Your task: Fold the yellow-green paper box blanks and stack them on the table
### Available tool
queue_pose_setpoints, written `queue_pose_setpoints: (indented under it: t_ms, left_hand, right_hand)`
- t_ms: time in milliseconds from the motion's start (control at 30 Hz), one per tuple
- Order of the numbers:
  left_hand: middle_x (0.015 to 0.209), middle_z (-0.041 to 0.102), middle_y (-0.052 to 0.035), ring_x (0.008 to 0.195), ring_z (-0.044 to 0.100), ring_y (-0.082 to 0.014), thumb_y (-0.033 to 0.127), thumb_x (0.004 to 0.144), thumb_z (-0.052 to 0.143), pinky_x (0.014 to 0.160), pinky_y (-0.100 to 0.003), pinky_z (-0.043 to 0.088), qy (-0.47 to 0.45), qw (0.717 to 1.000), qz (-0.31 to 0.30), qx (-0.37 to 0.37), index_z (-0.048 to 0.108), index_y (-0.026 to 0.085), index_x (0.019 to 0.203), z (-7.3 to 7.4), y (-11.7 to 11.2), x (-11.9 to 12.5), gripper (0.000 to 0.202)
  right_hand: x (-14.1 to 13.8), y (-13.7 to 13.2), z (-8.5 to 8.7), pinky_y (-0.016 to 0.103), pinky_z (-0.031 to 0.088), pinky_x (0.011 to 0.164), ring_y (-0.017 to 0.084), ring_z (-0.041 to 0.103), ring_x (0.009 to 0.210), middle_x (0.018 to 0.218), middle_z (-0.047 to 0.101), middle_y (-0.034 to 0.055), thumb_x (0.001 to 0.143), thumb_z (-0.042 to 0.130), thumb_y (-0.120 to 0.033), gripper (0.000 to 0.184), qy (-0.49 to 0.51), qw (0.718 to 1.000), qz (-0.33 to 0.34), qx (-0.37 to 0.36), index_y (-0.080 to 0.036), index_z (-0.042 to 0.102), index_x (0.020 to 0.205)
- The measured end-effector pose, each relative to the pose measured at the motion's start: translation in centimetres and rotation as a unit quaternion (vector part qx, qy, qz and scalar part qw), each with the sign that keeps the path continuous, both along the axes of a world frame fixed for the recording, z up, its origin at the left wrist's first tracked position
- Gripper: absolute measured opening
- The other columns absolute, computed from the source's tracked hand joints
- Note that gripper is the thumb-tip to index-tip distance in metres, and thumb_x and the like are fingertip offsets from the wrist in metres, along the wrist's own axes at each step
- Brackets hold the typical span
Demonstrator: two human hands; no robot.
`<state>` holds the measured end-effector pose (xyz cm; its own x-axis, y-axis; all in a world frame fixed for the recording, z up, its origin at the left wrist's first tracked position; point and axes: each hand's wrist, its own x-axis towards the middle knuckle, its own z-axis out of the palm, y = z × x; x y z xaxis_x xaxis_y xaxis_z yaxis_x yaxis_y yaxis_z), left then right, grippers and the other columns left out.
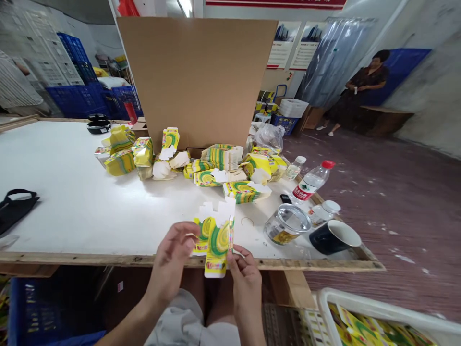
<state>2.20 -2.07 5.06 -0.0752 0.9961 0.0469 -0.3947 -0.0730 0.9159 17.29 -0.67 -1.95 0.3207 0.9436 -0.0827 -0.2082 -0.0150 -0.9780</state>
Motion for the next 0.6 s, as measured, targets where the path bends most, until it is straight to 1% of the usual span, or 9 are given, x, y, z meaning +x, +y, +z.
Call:
queue_pose_setpoints:
  t_ms: [33,67,100,200,267,333,400,500,600]
  left_hand:
    - [0.123,0.066,-0.009,0.113,0.062,-0.0239,0.038,0.089,0.068,0.1,-0.041,0.048,-0.012,1.0,0.005,-0.006,0.064,0.021,0.118,-1.0,1.5,-0.4,0.034]
    - [0.124,0.067,-0.0092,0.117,0.06,-0.0251,0.041,0.086,0.071,0.102,-0.04,0.046,-0.03,0.999,-0.011,-0.018,0.065,0.022,0.119,-1.9,2.6,-0.7,0.039]
    - [0.125,0.068,-0.0098,0.119,0.06,-0.0268,0.044,0.084,0.073,0.103,-0.039,0.045,-0.055,0.997,-0.048,-0.037,0.066,0.022,0.12,-2.8,3.3,-0.8,0.043]
    - [0.119,0.073,-0.0134,0.116,0.064,-0.0313,0.052,0.078,0.075,0.099,-0.04,0.048,-0.127,0.966,-0.207,-0.093,0.071,0.018,0.116,-4.2,3.4,-0.8,0.05]
    - [0.113,0.076,-0.0145,0.109,0.068,-0.031,0.054,0.076,0.076,0.096,-0.039,0.05,-0.151,0.947,-0.26,-0.11,0.074,0.015,0.11,-4.3,2.9,-0.5,0.051]
    - [0.109,0.077,-0.014,0.104,0.07,-0.0294,0.053,0.075,0.077,0.095,-0.038,0.052,-0.153,0.946,-0.264,-0.109,0.076,0.015,0.107,-4.2,2.6,-0.2,0.05]
    - [0.104,0.078,-0.0126,0.099,0.071,-0.0279,0.051,0.076,0.078,0.093,-0.037,0.053,-0.129,0.957,-0.237,-0.104,0.076,0.016,0.106,-4.3,2.5,0.0,0.047]
    - [0.098,0.079,-0.01,0.094,0.072,-0.0262,0.049,0.077,0.077,0.091,-0.038,0.053,-0.083,0.974,-0.188,-0.095,0.075,0.017,0.104,-5.1,2.6,0.3,0.042]
    - [0.094,0.078,-0.009,0.09,0.071,-0.0251,0.05,0.079,0.074,0.088,-0.037,0.054,-0.05,0.982,-0.157,-0.089,0.074,0.016,0.1,-6.1,2.6,0.6,0.04]
  right_hand:
    - [-0.1,-0.7,0.3,0.035,0.057,0.069,0.023,0.072,0.073,0.08,0.077,0.0049,0.068,0.083,-0.05,0.046,0.03,0.999,0.007,-0.013,-0.021,0.064,0.099]
    - [-0.3,-1.3,0.5,0.034,0.057,0.07,0.023,0.072,0.075,0.082,0.077,0.0049,0.067,0.085,-0.049,0.046,0.06,0.998,0.018,-0.028,-0.021,0.065,0.098]
    - [-0.6,-1.8,0.7,0.034,0.058,0.072,0.023,0.072,0.077,0.085,0.077,0.005,0.066,0.086,-0.047,0.045,0.091,0.995,0.031,-0.041,-0.022,0.067,0.097]
    - [-1.6,-2.5,1.1,0.036,0.059,0.074,0.025,0.073,0.082,0.09,0.077,0.0062,0.067,0.086,-0.044,0.041,0.137,0.986,0.071,-0.058,-0.022,0.069,0.097]
    - [-1.9,-2.7,1.2,0.038,0.059,0.076,0.026,0.073,0.085,0.093,0.077,0.007,0.068,0.086,-0.043,0.038,0.143,0.985,0.081,-0.052,-0.022,0.07,0.095]
    - [-1.8,-2.7,1.1,0.038,0.058,0.081,0.026,0.072,0.091,0.097,0.077,0.0072,0.07,0.084,-0.043,0.035,0.131,0.987,0.078,-0.041,-0.022,0.07,0.094]
    - [-1.6,-2.8,0.9,0.037,0.057,0.082,0.024,0.071,0.092,0.098,0.076,0.0071,0.073,0.082,-0.044,0.033,0.097,0.992,0.078,-0.036,-0.022,0.071,0.095]
    - [-1.3,-2.7,0.2,0.035,0.057,0.076,0.022,0.07,0.082,0.093,0.075,0.0067,0.077,0.079,-0.045,0.034,0.027,0.994,0.096,-0.038,-0.02,0.071,0.098]
    - [-1.6,-2.7,-0.5,0.033,0.057,0.068,0.022,0.068,0.074,0.082,0.073,0.0054,0.076,0.077,-0.049,0.034,-0.012,0.996,0.083,-0.033,-0.019,0.068,0.089]
